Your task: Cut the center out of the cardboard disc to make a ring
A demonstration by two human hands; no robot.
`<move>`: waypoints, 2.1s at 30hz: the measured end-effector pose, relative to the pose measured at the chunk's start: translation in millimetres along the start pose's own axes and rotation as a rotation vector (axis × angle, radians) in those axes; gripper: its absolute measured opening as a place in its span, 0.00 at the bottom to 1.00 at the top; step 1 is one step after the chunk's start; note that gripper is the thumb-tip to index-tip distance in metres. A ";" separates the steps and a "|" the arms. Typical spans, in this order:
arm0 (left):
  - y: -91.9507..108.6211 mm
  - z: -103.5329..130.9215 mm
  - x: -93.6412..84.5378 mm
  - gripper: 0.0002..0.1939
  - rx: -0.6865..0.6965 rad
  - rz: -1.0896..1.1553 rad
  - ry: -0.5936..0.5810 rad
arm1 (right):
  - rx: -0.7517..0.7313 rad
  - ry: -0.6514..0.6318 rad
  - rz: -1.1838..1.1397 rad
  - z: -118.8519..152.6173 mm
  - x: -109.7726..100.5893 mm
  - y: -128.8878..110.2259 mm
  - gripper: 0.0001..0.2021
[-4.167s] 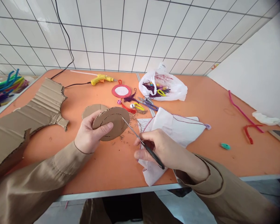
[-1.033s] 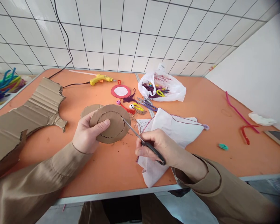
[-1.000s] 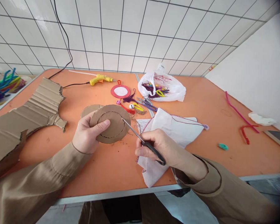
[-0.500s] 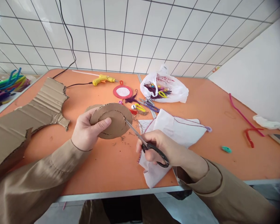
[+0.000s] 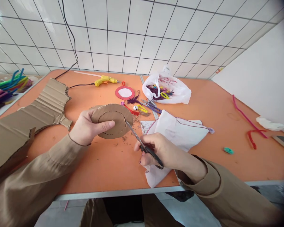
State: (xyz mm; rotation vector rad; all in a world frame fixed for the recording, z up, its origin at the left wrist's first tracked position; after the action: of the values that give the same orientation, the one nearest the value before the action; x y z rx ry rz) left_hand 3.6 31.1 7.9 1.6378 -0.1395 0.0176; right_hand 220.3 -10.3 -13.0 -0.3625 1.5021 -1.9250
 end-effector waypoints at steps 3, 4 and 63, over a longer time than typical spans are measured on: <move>1.0 1.4 1.6 0.15 0.014 -0.137 0.083 | 0.038 0.039 0.034 -1.6 4.5 -2.8 0.21; 3.0 1.8 1.0 0.15 0.030 -0.203 0.131 | 0.049 0.035 0.057 -1.7 5.7 -4.2 0.20; 2.6 -1.0 -0.6 0.11 -0.262 0.268 -0.064 | -0.437 0.135 -0.362 -21.6 -8.8 -9.0 0.22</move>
State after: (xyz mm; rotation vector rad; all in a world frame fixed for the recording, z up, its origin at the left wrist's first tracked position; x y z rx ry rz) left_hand 2.8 32.0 10.5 1.3494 -0.3934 0.1461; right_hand 211.2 12.8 -9.5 -0.7536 2.0663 -1.9006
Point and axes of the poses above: each hand's wrist, its own z-axis away from the middle knuckle, its own x-axis out of the palm, y = z × x, the point moved 3 cm from there along -z, towards the middle knuckle, and after that the axes turned 1 degree about z, right-handed, at the moved point
